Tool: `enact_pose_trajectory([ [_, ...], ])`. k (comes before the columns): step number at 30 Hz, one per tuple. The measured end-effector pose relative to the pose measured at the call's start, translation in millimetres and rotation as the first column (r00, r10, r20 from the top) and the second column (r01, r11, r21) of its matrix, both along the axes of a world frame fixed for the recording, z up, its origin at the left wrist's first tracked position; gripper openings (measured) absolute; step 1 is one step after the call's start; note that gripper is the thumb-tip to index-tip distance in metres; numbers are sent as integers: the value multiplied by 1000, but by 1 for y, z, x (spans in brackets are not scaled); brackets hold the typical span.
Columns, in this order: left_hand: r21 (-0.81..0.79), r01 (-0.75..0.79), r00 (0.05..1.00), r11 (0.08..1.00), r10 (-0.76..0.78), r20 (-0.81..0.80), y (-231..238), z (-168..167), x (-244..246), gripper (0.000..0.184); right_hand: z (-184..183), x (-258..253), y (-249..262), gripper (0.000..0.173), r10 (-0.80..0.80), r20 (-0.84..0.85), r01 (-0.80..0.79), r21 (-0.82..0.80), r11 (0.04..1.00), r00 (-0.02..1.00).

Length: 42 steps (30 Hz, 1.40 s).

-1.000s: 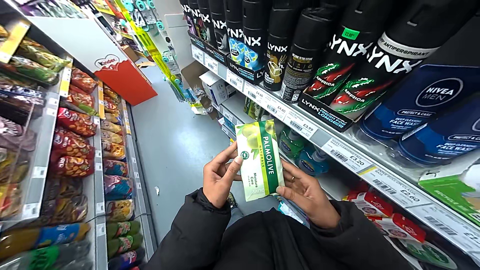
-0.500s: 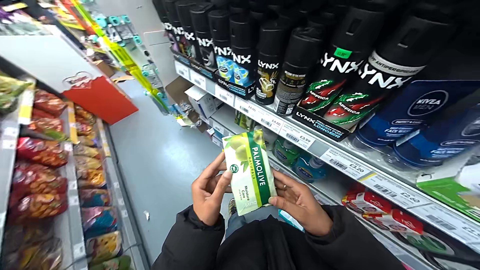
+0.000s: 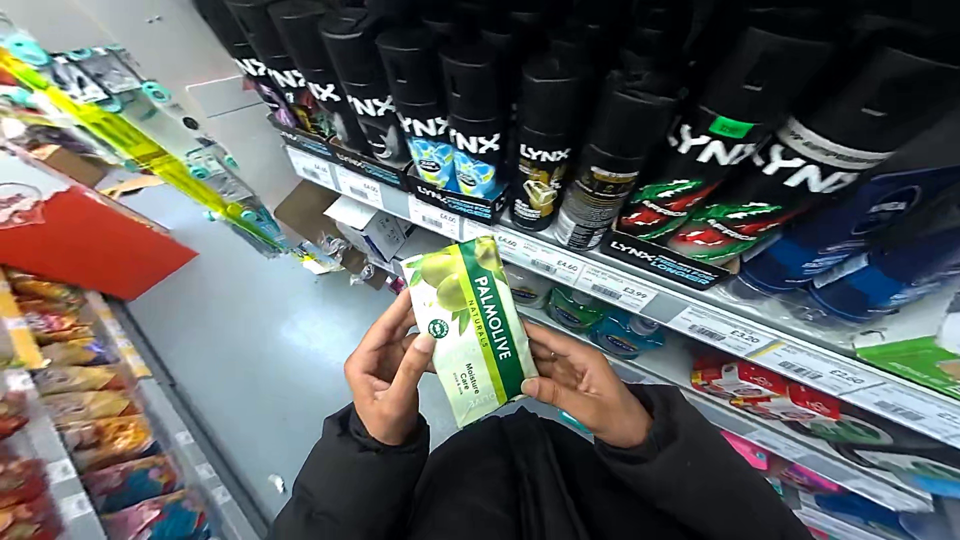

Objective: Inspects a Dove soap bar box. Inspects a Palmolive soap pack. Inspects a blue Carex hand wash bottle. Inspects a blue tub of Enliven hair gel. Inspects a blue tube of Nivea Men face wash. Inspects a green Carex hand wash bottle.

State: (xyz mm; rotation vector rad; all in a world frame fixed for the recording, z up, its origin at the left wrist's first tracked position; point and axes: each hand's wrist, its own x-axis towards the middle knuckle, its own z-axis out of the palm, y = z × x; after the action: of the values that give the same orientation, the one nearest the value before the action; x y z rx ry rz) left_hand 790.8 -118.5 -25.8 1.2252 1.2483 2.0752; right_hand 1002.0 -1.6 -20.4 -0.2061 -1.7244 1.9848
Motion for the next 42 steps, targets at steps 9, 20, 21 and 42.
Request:
enact_pose_trajectory([
  [9,9,-12,999,1000,12,46,-17,5,-51,51,4,-60,-8,63,-16,-18,17,84,996,1000],
  [20,-31,-19,998,999,21,66,-18,6,-75,50,7,-86,-15,60,-52,-22,53,78,995,998],
  [21,-30,-22,997,999,24,67,-18,6,-76,50,7,-88,-13,60,-47,-32,49,69,996,998],
  [42,-95,-134,980,986,146,134,-22,7,30,50,8,4,3,53,37,42,-39,38,999,998],
])
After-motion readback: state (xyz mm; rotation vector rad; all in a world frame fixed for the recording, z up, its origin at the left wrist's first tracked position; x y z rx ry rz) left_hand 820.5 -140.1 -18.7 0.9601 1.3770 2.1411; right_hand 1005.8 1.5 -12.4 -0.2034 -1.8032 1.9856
